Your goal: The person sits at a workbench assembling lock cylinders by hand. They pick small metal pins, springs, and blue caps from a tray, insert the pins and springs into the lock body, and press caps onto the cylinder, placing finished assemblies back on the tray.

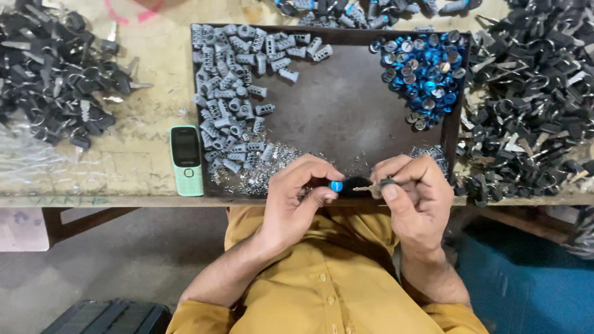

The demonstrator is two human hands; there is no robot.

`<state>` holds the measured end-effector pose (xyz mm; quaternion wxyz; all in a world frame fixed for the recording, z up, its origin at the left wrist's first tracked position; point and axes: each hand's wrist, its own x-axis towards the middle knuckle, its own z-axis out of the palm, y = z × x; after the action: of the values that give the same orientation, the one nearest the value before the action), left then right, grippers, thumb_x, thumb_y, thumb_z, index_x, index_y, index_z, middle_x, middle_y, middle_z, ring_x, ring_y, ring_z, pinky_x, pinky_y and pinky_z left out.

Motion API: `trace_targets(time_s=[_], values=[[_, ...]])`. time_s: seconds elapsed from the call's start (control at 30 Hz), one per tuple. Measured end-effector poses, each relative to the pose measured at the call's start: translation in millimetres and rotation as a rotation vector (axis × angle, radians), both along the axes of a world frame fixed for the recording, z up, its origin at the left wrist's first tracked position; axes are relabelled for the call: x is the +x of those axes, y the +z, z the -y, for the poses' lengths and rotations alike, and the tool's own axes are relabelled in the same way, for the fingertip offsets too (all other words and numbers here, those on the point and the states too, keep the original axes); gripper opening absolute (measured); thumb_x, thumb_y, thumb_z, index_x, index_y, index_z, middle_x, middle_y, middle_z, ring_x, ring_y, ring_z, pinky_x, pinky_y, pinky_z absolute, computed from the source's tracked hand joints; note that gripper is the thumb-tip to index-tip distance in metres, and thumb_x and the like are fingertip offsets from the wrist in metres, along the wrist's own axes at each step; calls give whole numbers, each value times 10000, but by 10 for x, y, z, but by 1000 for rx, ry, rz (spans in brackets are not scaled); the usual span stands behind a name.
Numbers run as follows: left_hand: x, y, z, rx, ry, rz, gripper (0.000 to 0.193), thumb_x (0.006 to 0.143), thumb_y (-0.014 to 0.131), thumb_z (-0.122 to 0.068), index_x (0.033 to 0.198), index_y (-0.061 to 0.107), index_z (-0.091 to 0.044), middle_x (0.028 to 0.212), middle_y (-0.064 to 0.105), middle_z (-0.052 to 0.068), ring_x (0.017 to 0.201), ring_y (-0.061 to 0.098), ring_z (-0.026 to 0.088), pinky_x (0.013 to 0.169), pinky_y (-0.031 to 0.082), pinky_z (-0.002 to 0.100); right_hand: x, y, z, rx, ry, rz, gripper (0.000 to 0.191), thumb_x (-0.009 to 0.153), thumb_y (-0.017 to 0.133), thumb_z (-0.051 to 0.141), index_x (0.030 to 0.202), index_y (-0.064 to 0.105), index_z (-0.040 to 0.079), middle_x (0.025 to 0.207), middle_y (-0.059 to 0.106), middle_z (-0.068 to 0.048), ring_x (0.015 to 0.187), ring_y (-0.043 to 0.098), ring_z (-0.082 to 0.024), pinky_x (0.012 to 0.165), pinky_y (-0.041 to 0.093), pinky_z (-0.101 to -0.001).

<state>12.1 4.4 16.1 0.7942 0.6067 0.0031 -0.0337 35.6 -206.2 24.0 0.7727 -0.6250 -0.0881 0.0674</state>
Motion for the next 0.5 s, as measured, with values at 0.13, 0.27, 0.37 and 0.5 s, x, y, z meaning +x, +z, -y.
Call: trace_targets(time_s=[0.13, 0.27, 0.37, 0.5], values=[[16, 65, -69, 273, 84, 250, 206, 907, 732, 65, 1087, 668, -13, 1060, 658, 79, 973, 667, 186, 863, 538, 271, -10, 12, -113, -114, 18, -42, 174, 1004, 659, -13, 1028, 489, 12, 1018, 637, -150, 849, 568, -109, 798, 500, -248], [-4, 105, -64, 402, 144, 297, 298, 831, 697, 134, 1083, 691, -24, 1068, 651, 103, 960, 676, 241, 789, 585, 294, -74, 25, -160, -171, 11, -1, 201, 988, 668, -24, 1026, 476, 21, 1047, 641, -143, 874, 552, -84, 807, 478, -223], [-9, 115, -56, 494, 194, 372, 373, 769, 710, 164, 1087, 697, -31, 1060, 651, 107, 950, 675, 268, 773, 591, 331, -143, 11, -207, -113, 9, -49, 210, 990, 669, -22, 1029, 468, 28, 1046, 643, -137, 869, 547, -76, 803, 477, -217], [-6, 126, -61, 578, 275, 437, 381, 751, 764, 131, 1090, 690, -25, 1035, 654, 105, 915, 664, 279, 777, 558, 367, -195, -69, -323, -111, -4, -81, 201, 1001, 658, -30, 1016, 466, 29, 1056, 623, -122, 862, 531, -68, 781, 465, -207]])
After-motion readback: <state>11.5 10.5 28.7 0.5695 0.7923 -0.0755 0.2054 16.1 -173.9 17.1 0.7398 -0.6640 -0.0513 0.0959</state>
